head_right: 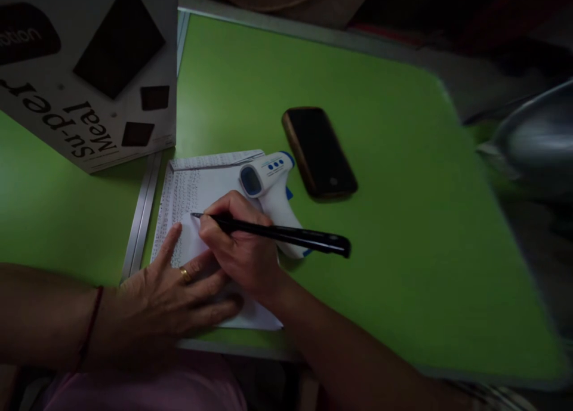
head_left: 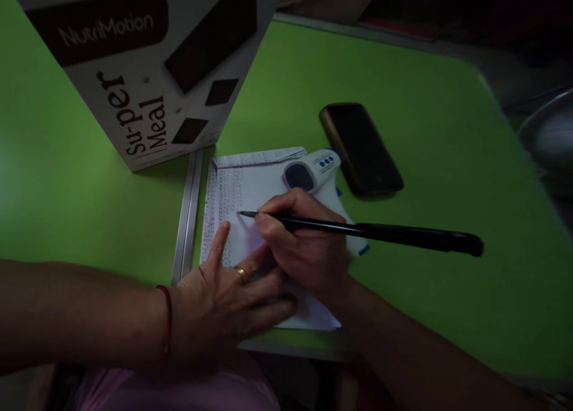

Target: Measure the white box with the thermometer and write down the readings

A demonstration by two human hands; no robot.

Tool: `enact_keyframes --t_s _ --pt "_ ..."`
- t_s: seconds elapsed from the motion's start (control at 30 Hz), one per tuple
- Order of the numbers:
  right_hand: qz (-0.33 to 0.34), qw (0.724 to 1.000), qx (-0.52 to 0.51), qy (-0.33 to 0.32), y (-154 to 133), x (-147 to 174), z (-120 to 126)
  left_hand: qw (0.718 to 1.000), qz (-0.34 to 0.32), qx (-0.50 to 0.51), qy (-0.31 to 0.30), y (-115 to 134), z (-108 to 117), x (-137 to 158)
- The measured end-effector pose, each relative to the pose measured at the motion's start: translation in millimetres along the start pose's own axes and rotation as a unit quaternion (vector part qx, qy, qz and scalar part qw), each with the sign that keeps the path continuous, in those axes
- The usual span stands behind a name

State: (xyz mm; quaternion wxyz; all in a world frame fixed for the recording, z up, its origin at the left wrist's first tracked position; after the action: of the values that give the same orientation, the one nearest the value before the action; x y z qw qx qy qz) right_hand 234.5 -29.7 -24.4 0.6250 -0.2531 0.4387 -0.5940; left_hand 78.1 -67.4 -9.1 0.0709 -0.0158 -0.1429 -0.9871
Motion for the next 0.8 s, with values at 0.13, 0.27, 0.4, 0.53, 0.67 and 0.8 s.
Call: enact_keyframes --t_s 0.13,0.27,0.4,0.53,0.67,0.8 --pt "-0.013 1.000 -0.001 0.025 3.1 1.1 0.9 1.000 -0.001 -0.004 -0.004 0.1 -0.1 0.3" --pt "-0.016 1.000 0.009 0.020 4.0 0.3 2.8 1.000 0.000 -0.004 -0.003 0.5 1.1 0.9" --pt "-0.004 1.000 0.020 0.011 2.6 -1.1 3.2 1.000 -0.002 -0.003 -0.013 0.2 1.4 0.4" --pt "-0.014 0.999 0.035 0.015 1.5 -1.2 2.7 1.000 -0.004 -0.007 -0.013 -0.5 1.5 -0.4" --pt "-0.008 0.999 0.038 0.018 0.7 -0.8 1.9 1.000 -0.003 -0.008 -0.010 -0.3 2.2 -0.5" --pt "-0.016 0.998 0.053 0.008 0.5 -0.9 2.1 1.000 -0.002 -0.014 -0.004 0.1 1.7 -0.1"
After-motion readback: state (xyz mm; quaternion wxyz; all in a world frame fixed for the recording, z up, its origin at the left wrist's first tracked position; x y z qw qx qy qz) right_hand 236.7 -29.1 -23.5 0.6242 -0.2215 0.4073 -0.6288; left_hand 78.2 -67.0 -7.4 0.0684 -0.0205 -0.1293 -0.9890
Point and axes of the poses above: each hand's wrist, its own x-axis away from the middle knuckle, its own z-axis out of the back of the hand, y = z × x, the point moved 1 cm from there along -x, towards the middle knuckle, and after that the axes turned 12 degrees about -z, right-handed, at the moved point
